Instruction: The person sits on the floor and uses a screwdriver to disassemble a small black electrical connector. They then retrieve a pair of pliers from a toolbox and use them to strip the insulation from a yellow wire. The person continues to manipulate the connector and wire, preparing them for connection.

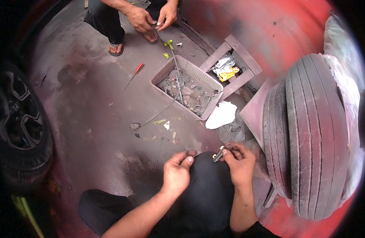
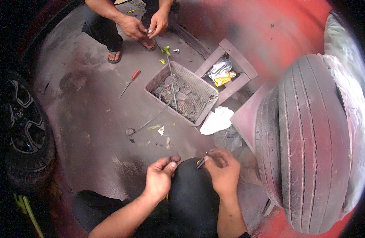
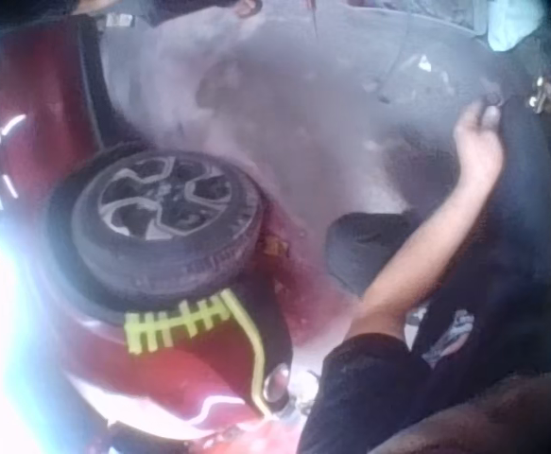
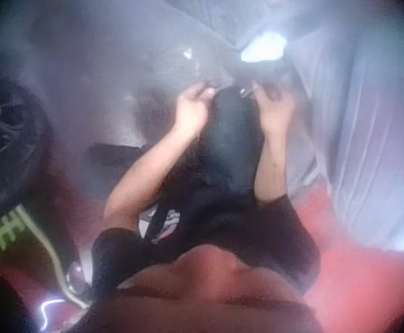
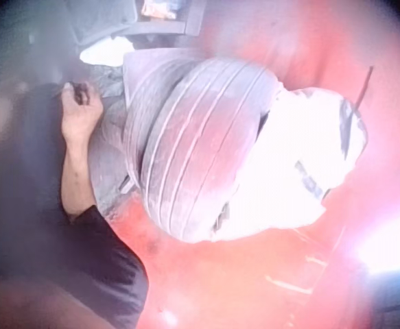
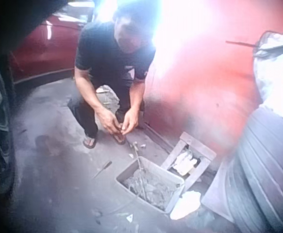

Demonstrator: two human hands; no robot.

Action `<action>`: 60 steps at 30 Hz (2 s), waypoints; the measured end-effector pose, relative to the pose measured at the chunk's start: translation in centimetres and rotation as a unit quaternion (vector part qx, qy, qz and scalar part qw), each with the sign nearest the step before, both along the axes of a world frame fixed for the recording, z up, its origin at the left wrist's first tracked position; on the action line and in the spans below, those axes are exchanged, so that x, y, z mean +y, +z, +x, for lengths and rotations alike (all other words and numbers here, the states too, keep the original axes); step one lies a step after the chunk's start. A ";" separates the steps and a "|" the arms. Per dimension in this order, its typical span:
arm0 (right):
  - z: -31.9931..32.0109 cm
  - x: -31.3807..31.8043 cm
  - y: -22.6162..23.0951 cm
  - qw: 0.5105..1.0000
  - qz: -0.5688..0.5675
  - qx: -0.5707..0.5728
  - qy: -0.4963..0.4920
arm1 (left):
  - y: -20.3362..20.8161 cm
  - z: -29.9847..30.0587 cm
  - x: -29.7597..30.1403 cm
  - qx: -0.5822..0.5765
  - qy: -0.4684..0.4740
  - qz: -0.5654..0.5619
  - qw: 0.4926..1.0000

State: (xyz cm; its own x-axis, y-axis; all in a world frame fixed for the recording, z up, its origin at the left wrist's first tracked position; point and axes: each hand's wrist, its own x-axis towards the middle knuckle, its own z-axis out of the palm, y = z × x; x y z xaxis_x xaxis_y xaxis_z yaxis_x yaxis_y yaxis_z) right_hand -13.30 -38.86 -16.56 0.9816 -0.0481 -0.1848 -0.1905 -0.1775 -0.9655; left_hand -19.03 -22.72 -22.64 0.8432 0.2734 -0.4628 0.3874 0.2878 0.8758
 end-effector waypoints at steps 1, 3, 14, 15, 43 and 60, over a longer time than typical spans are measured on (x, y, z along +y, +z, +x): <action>0.0 0.2 0.1 1.000 -0.007 -0.017 0.006 | -0.9 -0.1 0.2 -0.036 -0.038 0.080 0.995; -0.3 0.2 -0.1 0.998 -0.025 -0.049 0.009 | 0.0 0.6 1.3 -0.089 -0.091 0.166 0.978; -0.2 1.3 -0.4 0.987 -0.095 -0.127 0.039 | 6.2 -0.4 1.2 -0.071 -0.285 0.289 0.911; -0.2 1.4 -0.3 0.984 -0.105 -0.135 0.052 | 6.1 -0.4 1.0 -0.086 -0.267 0.303 0.911; -0.6 1.0 -1.0 0.996 -0.019 -0.072 0.039 | 5.4 3.5 2.6 -0.085 -0.289 0.181 0.936; 1.4 -0.5 -1.6 0.984 0.119 0.009 0.135 | 4.0 2.8 4.2 0.009 -0.162 -0.124 0.979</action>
State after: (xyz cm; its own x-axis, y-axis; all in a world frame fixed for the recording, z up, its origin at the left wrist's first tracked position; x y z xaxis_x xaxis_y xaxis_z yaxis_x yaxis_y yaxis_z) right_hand -11.86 -39.36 -18.12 0.9494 0.2600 -0.1761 -0.1843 0.0072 -0.9828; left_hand -16.19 -18.53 -18.68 0.8582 -0.1301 -0.4966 0.5084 0.3495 0.7870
